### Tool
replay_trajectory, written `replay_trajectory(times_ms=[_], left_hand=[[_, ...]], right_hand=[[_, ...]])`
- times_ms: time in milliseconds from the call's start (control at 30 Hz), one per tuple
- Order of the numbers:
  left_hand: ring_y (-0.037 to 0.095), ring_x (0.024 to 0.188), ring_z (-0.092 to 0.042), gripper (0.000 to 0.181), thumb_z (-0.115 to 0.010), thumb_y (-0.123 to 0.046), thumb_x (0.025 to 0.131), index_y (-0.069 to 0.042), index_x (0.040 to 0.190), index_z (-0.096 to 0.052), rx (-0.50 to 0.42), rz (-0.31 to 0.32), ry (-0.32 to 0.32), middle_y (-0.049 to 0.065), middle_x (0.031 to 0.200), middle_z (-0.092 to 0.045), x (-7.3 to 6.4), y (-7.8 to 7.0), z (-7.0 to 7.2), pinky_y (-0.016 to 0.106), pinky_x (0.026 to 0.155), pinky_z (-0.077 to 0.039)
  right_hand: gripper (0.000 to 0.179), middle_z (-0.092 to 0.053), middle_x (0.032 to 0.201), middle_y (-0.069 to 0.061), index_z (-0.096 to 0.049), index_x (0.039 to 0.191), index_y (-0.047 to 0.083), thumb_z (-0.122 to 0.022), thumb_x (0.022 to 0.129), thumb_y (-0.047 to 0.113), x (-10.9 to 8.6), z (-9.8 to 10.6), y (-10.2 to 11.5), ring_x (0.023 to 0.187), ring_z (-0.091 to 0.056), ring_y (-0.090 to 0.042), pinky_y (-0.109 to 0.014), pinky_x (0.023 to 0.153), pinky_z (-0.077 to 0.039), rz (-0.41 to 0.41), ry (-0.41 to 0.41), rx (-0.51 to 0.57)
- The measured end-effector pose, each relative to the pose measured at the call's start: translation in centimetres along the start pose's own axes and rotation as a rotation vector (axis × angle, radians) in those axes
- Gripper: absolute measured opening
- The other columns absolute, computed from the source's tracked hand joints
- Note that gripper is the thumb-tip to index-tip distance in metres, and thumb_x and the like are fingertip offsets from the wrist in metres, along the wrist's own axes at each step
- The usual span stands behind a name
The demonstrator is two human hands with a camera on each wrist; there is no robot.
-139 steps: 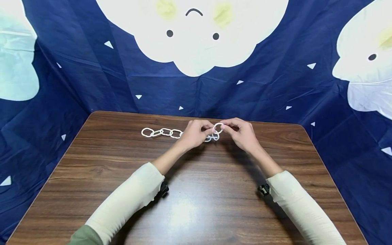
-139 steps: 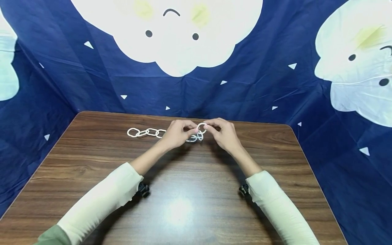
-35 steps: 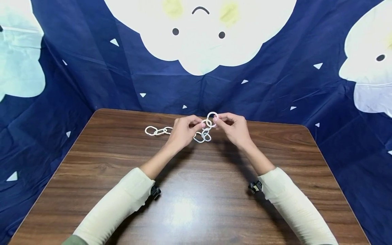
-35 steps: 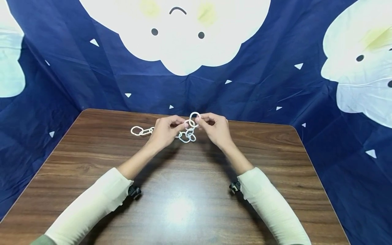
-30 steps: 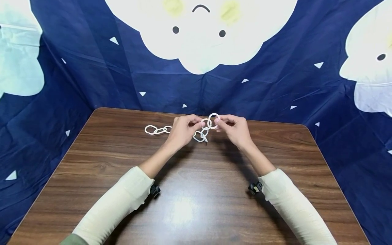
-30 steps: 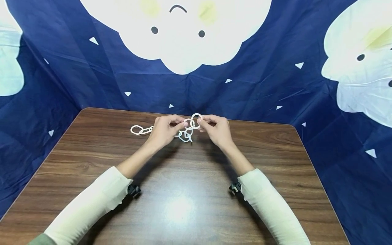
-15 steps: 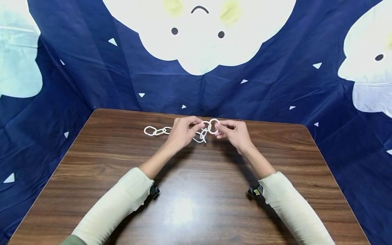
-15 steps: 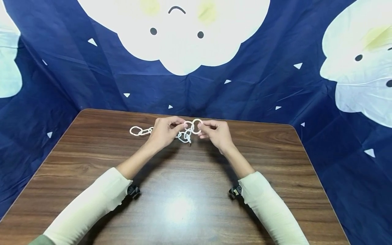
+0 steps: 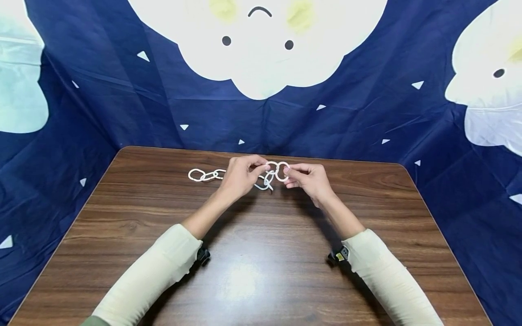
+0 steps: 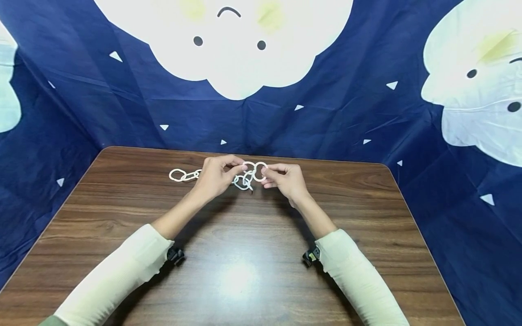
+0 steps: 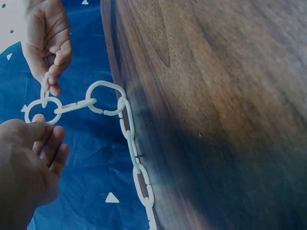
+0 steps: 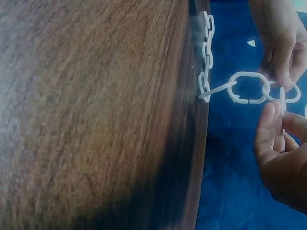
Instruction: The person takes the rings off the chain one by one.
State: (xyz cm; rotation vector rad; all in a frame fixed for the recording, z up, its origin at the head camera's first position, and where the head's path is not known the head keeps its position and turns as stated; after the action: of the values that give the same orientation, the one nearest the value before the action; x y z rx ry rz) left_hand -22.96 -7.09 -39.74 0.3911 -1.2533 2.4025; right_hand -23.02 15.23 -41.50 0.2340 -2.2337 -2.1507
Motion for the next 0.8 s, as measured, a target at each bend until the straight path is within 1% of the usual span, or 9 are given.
replay_trajectory(times_ms=[100, 200, 333, 433, 500, 600, 700, 800], left_hand=[[0.022, 0.081, -0.073, 0.013, -0.084, -0.018, 0.104, -0.007, 0.110, -0.087, 0.002, -0.005, 0.010, 0.009, 0.108, -0.088, 0.0, 0.0, 0.0, 0.039, 0.078, -0.060], [0.022, 0.082, -0.074, 0.013, -0.084, -0.017, 0.103, -0.006, 0.110, -0.087, 0.004, -0.006, 0.015, 0.008, 0.107, -0.088, -0.1, 0.2, -0.1, 0.037, 0.077, -0.059], [0.022, 0.081, -0.075, 0.013, -0.084, -0.018, 0.104, -0.007, 0.110, -0.087, -0.003, 0.007, 0.016, 0.008, 0.104, -0.088, -0.2, 0.4, 0.0, 0.035, 0.075, -0.059], [0.023, 0.082, -0.077, 0.012, -0.084, -0.017, 0.103, -0.008, 0.110, -0.087, -0.010, 0.018, 0.011, 0.008, 0.104, -0.088, -0.1, 0.5, 0.2, 0.037, 0.076, -0.061], [0.024, 0.084, -0.078, 0.012, -0.085, -0.018, 0.103, -0.008, 0.110, -0.087, -0.010, 0.020, 0.008, 0.008, 0.105, -0.088, -0.1, 0.5, 0.2, 0.039, 0.079, -0.062], [0.025, 0.086, -0.079, 0.014, -0.084, -0.018, 0.103, -0.007, 0.111, -0.087, -0.008, 0.020, 0.009, 0.008, 0.107, -0.088, -0.1, 0.6, 0.2, 0.042, 0.081, -0.063], [0.026, 0.088, -0.079, 0.016, -0.084, -0.019, 0.103, -0.006, 0.112, -0.087, -0.010, 0.023, 0.013, 0.008, 0.108, -0.088, -0.1, 0.6, 0.2, 0.042, 0.083, -0.063], [0.026, 0.089, -0.080, 0.016, -0.084, -0.019, 0.104, -0.006, 0.112, -0.086, -0.014, 0.028, 0.015, 0.008, 0.108, -0.088, -0.1, 0.6, 0.2, 0.043, 0.083, -0.064]], right_hand=[[0.035, -0.083, 0.087, -0.001, -0.068, 0.132, -0.024, -0.074, 0.104, -0.004, 0.0, 0.1, -0.1, 0.070, -0.079, -0.009, -0.026, 0.071, -0.068, -0.001, 0.001, 0.004], [0.036, -0.082, 0.086, 0.000, -0.067, 0.133, -0.024, -0.074, 0.104, -0.004, -0.1, 0.2, -0.2, 0.069, -0.078, -0.009, -0.025, 0.071, -0.068, -0.001, 0.006, 0.003], [0.036, -0.082, 0.086, 0.001, -0.067, 0.133, -0.025, -0.074, 0.104, -0.005, -0.2, 0.4, -0.3, 0.069, -0.078, -0.010, -0.025, 0.070, -0.068, -0.004, 0.006, 0.009], [0.036, -0.082, 0.087, 0.002, -0.066, 0.133, -0.025, -0.074, 0.103, -0.005, -0.3, 0.7, -0.3, 0.070, -0.079, -0.010, -0.025, 0.070, -0.068, -0.007, -0.001, 0.010], [0.036, -0.082, 0.086, 0.004, -0.066, 0.132, -0.025, -0.074, 0.103, -0.005, -0.4, 1.0, -0.4, 0.070, -0.079, -0.010, -0.025, 0.070, -0.068, -0.011, -0.007, 0.010], [0.036, -0.082, 0.086, 0.006, -0.067, 0.132, -0.024, -0.074, 0.103, -0.004, -0.6, 1.3, -0.4, 0.070, -0.079, -0.009, -0.025, 0.070, -0.068, -0.022, -0.018, -0.003], [0.035, -0.083, 0.087, 0.006, -0.068, 0.131, -0.022, -0.075, 0.103, -0.002, -0.8, 1.8, -0.5, 0.070, -0.080, -0.010, -0.026, 0.070, -0.068, -0.029, -0.025, -0.026], [0.034, -0.083, 0.088, 0.003, -0.070, 0.129, -0.021, -0.077, 0.103, 0.000, -1.0, 2.4, -0.6, 0.071, -0.080, -0.010, -0.026, 0.071, -0.068, -0.030, -0.028, -0.052]])
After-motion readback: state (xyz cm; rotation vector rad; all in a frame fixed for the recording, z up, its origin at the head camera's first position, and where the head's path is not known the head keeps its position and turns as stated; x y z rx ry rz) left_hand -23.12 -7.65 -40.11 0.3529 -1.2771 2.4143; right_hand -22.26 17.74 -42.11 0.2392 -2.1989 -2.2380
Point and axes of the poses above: each hand's wrist, its own x-axis towards the middle knuckle, its own z-axis out of the back of the hand, y = z × x, the point moved 3 cm from there along x, towards the middle knuckle
